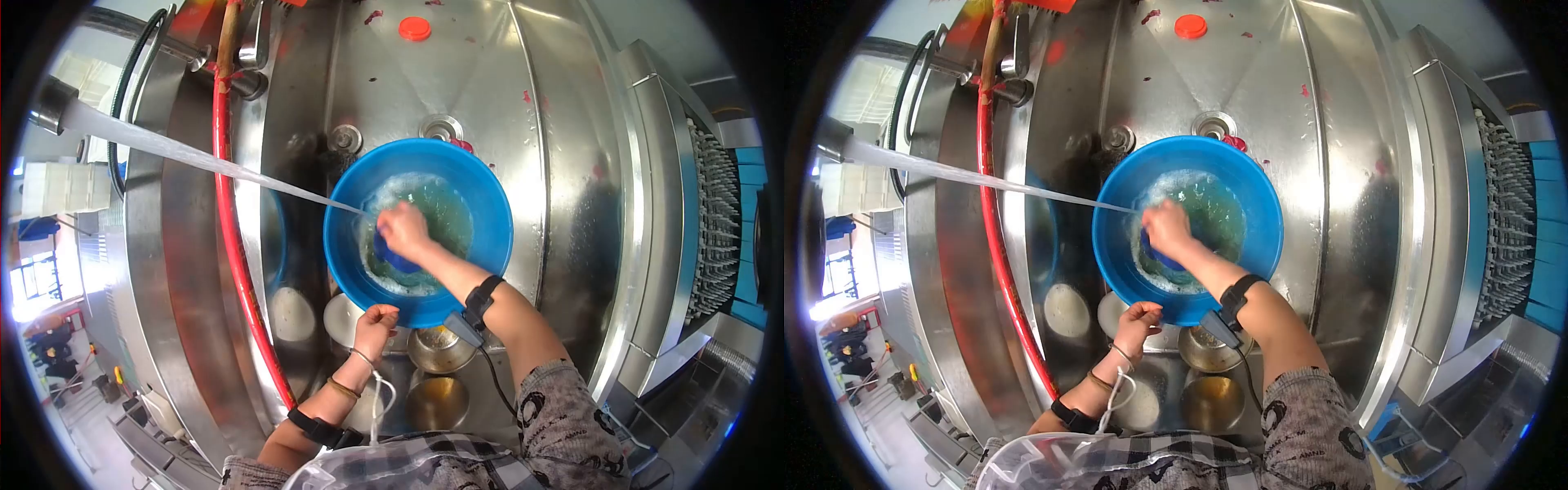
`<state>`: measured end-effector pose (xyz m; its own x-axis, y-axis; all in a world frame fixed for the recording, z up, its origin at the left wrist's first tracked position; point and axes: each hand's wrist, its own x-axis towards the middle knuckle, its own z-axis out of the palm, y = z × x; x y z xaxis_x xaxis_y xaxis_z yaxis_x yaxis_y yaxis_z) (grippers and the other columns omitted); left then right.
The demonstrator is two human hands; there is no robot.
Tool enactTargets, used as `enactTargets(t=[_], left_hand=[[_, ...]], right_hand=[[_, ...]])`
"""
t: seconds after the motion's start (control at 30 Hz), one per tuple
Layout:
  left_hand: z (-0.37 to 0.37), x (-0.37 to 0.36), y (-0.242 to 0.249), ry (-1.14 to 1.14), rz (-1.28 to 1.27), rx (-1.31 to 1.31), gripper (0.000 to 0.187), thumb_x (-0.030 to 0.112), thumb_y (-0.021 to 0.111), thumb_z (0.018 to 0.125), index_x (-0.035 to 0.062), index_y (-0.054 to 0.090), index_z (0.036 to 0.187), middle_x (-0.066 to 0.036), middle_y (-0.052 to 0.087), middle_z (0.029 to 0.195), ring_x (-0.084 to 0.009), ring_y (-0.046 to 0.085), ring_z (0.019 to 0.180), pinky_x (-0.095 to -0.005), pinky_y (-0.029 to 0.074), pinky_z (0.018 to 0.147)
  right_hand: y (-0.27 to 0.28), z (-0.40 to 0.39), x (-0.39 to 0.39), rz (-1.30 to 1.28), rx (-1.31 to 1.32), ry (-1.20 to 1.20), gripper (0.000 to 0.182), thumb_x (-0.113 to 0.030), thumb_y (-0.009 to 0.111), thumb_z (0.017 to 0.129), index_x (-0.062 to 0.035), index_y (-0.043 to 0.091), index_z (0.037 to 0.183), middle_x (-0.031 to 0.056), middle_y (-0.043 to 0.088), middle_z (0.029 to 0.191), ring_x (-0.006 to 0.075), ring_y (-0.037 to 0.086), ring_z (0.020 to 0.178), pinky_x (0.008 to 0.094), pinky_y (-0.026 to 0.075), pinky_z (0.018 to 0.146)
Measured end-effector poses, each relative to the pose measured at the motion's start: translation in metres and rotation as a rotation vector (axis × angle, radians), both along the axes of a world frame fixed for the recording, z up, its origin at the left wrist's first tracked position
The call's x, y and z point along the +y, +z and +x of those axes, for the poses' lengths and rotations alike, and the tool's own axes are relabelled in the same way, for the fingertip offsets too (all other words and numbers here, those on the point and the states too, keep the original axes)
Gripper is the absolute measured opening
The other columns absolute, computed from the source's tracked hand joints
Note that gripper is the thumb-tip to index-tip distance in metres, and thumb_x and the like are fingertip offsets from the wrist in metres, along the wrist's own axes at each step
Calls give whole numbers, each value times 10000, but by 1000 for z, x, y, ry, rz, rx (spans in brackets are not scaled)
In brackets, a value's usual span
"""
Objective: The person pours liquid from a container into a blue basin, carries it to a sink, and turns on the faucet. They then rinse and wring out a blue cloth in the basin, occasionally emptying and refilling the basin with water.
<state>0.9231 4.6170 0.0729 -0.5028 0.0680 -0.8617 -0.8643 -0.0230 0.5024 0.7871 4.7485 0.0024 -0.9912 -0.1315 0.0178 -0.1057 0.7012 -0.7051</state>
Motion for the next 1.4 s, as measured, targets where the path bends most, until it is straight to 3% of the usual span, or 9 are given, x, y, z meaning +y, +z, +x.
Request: enactTargets(t=[0.2, 0.4, 0.53, 0.6, 0.73, 0.83, 0.9, 1.07, 1.4], left_hand=[[0, -8, 2, 64, -2, 9, 46, 86, 507, 794, 73, 532, 831, -8, 535, 762, -98, 500, 678, -248, 440, 607], [-3, -6, -6, 101, 2, 9, 44, 82, 493, 800, 70, 522, 830, -12, 530, 766, -99, 495, 682, -248, 440, 603], [-2, -2, -25, 74, -4, 31, 125, 56, 512, 778, 63, 515, 903, -21, 529, 850, -114, 500, 717, -259, 445, 646], [2, -1, -53, -149, -228, 449, 262, 38, 552, 742, 63, 491, 995, -34, 509, 960, -137, 507, 773, -266, 438, 702], [-35, 16, -40, -443, -466, 1078, 293, 83, 594, 688, 58, 499, 964, -130, 506, 978, -244, 529, 805, -308, 431, 689], [-68, 19, -4, -335, -292, 686, 189, 105, 594, 694, 42, 531, 861, -124, 555, 829, -274, 535, 745, -324, 423, 657], [-86, 15, 8, -226, -499, 983, 113, 108, 579, 709, 29, 539, 779, -117, 537, 678, -264, 524, 639, -324, 413, 594], [-96, 2, -2, -407, -988, 956, 337, 93, 614, 648, 54, 504, 965, -160, 485, 969, -318, 459, 889, -378, 390, 745], [-69, 7, -57, -531, -936, 912, 459, 71, 617, 612, 52, 462, 1044, -180, 400, 1088, -346, 377, 1009, -393, 336, 855]], right_hand=[[5, -40, 66, 305, 15, -370, 133, -147, 651, 596, -109, 567, 692, 74, 570, 660, 252, 535, 705, 379, 422, 631], [-33, 62, 67, 710, -262, 212, 142, -62, 568, 550, -56, 545, 690, 133, 568, 675, 262, 540, 724, 385, 441, 583], [2, 95, 37, 212, -393, 327, 194, -118, 604, 621, -88, 547, 804, 79, 573, 702, 222, 541, 729, 348, 427, 614], [42, 84, 31, 104, -374, 245, 201, -120, 612, 637, -83, 539, 821, 65, 564, 681, 195, 539, 697, 322, 424, 602], [106, 51, 45, -770, -498, -70, 358, -57, 614, 702, -68, 465, 1027, -11, 490, 634, 54, 462, 600, 195, 379, 560], [115, 37, 67, -853, -330, -277, 377, -84, 606, 720, -56, 454, 1064, 19, 549, 664, 63, 493, 603, 201, 393, 545], [105, 33, 85, -604, -228, -405, 435, -117, 611, 717, -43, 428, 1105, 73, 584, 841, 137, 550, 757, 248, 434, 644], [60, 61, 118, 46, 16, -355, 518, -125, 603, 691, -17, 392, 1151, 178, 384, 1180, 306, 410, 1044, 376, 346, 867], [35, 106, 105, 217, -212, -286, 504, -88, 587, 672, -19, 402, 1136, 188, 282, 1242, 357, 343, 1076, 393, 313, 899]])
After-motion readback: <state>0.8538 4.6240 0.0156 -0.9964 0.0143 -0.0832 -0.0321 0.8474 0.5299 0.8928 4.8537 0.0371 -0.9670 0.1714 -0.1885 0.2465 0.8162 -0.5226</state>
